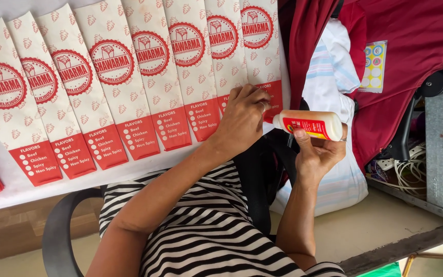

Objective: Preparing paper bags by laying them out in rows, applying glue to the edges, and stacking them together.

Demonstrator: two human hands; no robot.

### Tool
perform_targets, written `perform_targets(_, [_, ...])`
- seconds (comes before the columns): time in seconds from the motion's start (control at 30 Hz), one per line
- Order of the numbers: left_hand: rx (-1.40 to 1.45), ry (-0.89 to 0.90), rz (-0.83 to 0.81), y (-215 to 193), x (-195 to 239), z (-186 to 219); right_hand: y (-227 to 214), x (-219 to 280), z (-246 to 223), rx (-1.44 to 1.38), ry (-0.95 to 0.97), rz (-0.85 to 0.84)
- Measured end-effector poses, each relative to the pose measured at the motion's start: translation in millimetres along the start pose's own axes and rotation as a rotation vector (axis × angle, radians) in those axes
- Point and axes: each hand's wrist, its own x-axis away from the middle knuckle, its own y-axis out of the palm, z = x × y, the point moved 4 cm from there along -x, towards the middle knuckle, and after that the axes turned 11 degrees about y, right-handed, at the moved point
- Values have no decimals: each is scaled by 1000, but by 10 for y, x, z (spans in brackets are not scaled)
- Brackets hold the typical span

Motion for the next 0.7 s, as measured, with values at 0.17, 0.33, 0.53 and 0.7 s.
perform_targets(0.17, [5,28,-19,60,53,-60,-174,-144,31,-34,-36,45])
perform_targets(0.33, [-23,61,-47,16,19,-43,-126,-54,219,-49,-11,31])
perform_targets(0.53, [-70,66,-54,38,19,-32,-74,-74,221,-77,-19,-4])
perform_targets(0.7, [0,100,-18,-54,8,-38,-431,-246,323,-154,-30,30])
